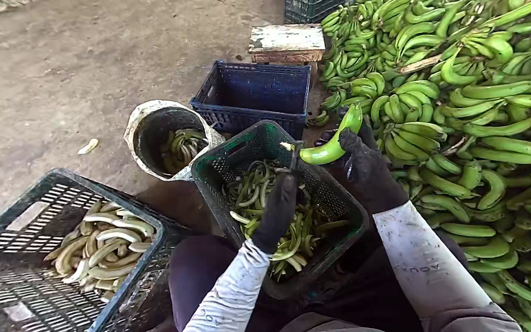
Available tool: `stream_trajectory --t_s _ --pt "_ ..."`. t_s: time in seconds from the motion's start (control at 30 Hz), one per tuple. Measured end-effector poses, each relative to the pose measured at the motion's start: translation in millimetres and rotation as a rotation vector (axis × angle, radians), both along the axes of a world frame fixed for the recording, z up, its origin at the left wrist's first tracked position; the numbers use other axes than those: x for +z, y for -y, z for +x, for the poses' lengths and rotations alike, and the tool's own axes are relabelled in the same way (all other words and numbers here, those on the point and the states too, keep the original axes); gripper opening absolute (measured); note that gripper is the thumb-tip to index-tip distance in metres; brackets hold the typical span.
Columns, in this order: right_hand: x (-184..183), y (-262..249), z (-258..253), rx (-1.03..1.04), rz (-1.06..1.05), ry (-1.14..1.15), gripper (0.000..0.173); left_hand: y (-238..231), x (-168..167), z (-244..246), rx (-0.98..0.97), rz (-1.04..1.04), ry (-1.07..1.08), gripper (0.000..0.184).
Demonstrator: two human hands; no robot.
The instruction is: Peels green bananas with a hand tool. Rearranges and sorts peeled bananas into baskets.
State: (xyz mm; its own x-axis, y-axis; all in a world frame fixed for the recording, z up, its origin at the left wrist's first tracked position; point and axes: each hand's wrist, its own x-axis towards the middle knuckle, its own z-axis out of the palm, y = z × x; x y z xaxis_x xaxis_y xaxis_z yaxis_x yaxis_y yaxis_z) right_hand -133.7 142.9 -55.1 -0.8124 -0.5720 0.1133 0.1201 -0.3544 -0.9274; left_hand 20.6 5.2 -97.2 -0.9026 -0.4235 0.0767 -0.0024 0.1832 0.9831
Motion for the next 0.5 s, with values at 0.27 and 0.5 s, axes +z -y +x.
stream_trajectory --t_s 0.27,0.5 --pt "-1.2 -0.6 1.4 0.086 -0.095 -0.036 0.058 -21.9 39.8 4.1 -0.032 0.248 -0.314 0.059" --pt "9.5 3.7 -13.2 0.042 -0.123 0.188 0.045 -2.1 -1.1 10.5 -0.146 0.216 0.345 0.050"
